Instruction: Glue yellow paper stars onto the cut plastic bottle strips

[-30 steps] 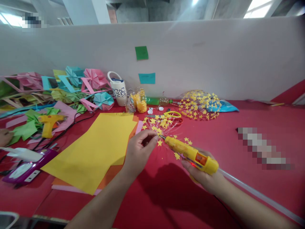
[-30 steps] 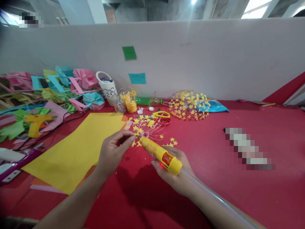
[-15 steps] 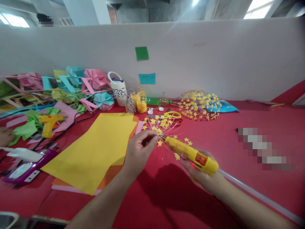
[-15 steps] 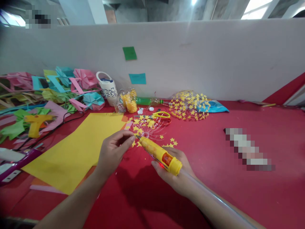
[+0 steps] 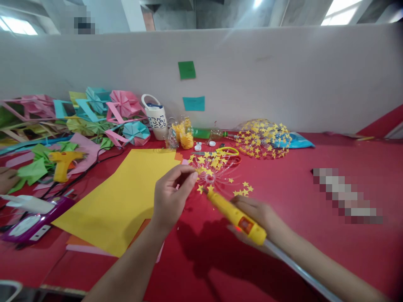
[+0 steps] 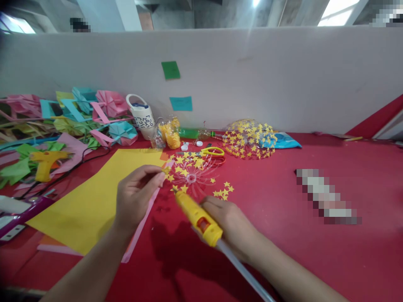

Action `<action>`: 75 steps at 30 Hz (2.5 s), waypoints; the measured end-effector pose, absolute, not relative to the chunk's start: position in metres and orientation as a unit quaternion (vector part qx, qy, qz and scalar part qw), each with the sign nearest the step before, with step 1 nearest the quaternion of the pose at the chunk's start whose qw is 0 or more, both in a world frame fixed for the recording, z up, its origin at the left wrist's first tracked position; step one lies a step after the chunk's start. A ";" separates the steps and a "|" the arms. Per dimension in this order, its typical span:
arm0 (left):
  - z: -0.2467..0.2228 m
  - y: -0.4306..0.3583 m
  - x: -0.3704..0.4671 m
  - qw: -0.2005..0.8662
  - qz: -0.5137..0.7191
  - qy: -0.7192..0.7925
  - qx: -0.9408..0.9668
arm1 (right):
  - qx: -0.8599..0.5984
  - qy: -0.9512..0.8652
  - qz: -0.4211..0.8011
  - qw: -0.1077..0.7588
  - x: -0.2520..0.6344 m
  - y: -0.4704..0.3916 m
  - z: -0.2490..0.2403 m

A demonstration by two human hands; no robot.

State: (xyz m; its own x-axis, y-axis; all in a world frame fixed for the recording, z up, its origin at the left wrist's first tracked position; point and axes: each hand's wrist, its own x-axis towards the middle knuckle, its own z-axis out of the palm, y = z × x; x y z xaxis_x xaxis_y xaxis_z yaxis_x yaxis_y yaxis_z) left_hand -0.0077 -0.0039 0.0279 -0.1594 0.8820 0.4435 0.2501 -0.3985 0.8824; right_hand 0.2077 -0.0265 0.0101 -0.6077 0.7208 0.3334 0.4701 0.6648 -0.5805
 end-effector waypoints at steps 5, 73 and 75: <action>0.028 -0.001 -0.008 0.427 0.545 0.476 0.543 | -0.396 -0.876 0.245 0.126 0.195 -0.034 -0.008; -0.003 0.008 0.030 0.060 0.448 0.528 0.719 | -0.491 -0.702 0.412 0.310 0.192 0.036 0.018; -0.004 0.008 0.030 0.061 0.450 0.526 0.719 | -0.494 -0.710 0.396 0.308 0.192 0.035 0.018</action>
State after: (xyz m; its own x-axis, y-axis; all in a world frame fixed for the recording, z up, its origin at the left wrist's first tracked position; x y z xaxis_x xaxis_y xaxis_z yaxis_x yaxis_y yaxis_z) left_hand 0.0300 0.0080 -0.0036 0.0412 0.8117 0.5826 0.7012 -0.4389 0.5619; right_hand 0.1922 0.0351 0.0181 -0.3218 0.9457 0.0464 0.4578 0.1983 -0.8667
